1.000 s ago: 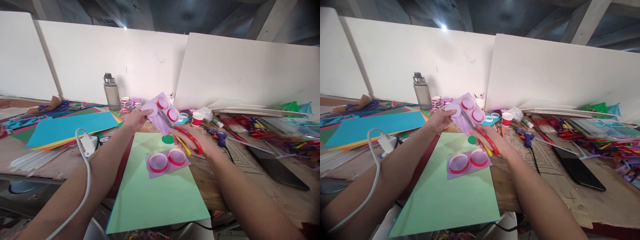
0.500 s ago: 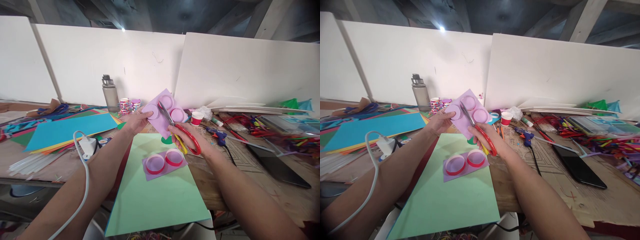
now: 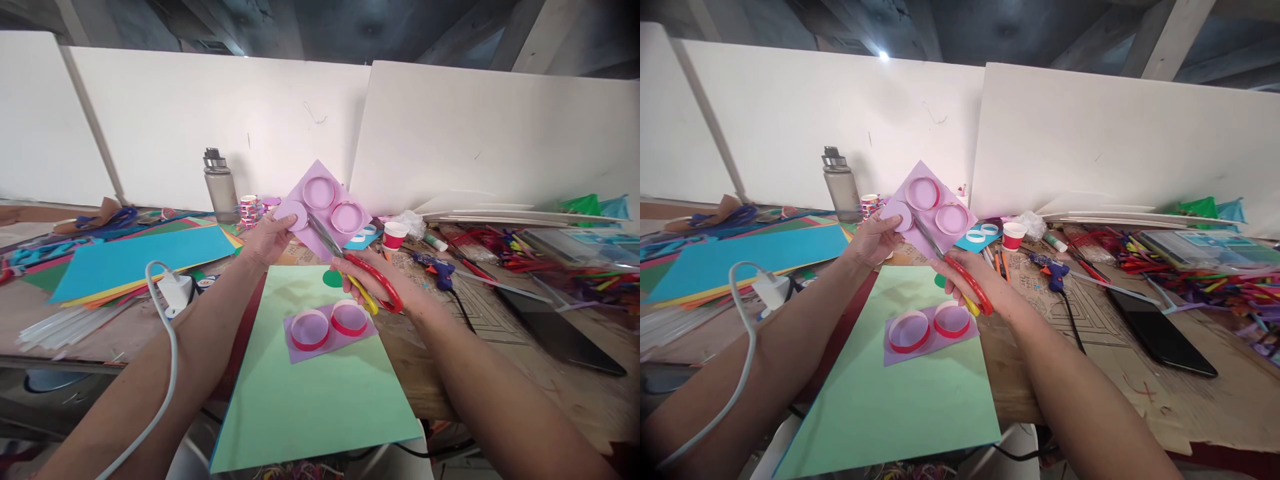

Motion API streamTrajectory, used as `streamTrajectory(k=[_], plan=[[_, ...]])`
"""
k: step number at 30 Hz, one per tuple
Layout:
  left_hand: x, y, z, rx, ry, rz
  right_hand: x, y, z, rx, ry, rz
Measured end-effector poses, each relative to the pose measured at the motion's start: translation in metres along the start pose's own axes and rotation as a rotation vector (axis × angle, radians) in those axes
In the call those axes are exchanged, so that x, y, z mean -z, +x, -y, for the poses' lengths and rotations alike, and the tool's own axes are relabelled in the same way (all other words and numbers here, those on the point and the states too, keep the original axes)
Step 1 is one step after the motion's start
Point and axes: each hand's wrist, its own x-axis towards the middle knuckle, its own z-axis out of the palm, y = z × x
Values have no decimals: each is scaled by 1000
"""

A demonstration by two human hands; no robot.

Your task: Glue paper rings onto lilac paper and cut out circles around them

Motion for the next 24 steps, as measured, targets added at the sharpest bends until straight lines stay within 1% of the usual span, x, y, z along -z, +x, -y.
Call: streamTrajectory(k=[4,11,14,18,24], plan=[[-3,-1,2,0,26,42,-3,-1,4,21,-37,-53],[-10,-3,2,47,15,36,-6,4,-1,99,-122,-144],[-11,-3,2,59,22,37,-6,6,-5,151,-156,-165],[-12,-3,3,73,24,11,-5,7,-8,191,-199,-180],[-15,-4,2,90,19,-13,-4,6,-9,197,-228,-194]])
